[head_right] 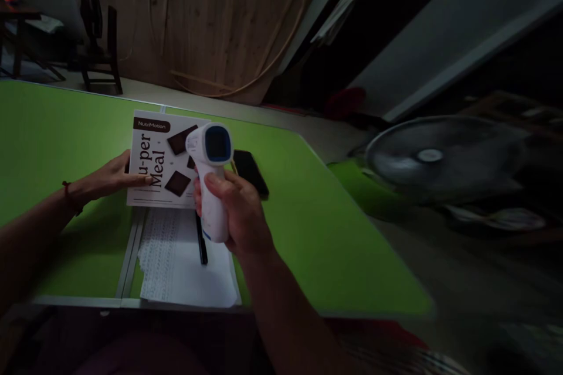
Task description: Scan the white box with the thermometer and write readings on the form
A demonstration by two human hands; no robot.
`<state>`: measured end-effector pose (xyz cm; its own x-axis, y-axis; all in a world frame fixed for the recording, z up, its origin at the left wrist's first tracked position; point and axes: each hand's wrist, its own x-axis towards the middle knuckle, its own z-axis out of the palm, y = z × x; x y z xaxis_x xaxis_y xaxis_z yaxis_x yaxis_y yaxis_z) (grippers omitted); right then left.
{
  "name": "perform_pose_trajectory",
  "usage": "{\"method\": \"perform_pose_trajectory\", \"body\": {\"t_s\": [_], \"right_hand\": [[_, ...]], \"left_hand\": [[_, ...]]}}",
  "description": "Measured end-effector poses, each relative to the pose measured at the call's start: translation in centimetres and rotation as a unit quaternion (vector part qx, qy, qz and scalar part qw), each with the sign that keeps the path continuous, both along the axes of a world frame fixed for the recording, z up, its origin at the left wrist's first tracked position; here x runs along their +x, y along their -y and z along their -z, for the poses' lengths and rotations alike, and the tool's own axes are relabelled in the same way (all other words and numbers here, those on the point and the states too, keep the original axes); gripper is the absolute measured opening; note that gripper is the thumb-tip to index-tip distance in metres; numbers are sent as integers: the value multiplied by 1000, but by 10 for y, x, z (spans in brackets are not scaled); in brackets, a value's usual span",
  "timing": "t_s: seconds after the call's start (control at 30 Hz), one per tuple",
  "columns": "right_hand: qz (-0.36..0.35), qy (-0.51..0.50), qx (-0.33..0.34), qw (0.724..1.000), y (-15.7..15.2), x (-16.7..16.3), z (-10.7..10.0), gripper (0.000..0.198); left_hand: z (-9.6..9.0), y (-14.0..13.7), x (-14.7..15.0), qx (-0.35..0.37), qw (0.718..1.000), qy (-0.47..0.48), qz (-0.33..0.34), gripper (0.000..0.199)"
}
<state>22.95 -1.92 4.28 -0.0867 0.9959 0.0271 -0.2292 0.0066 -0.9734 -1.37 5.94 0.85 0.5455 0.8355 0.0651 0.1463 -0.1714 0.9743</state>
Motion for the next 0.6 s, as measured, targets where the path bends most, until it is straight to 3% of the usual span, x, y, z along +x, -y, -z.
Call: {"method": "perform_pose_trajectory", "body": {"t_s": [0.3, 0.6], "right_hand": [[79, 20, 5, 997, -13, -19, 15, 33], [74, 39, 33, 996, -14, -21, 22, 36]], "left_hand": [[1, 0, 2, -4, 1000, -11, -9, 61], [-3, 1, 1, -12, 999, -29, -15, 65]]}}
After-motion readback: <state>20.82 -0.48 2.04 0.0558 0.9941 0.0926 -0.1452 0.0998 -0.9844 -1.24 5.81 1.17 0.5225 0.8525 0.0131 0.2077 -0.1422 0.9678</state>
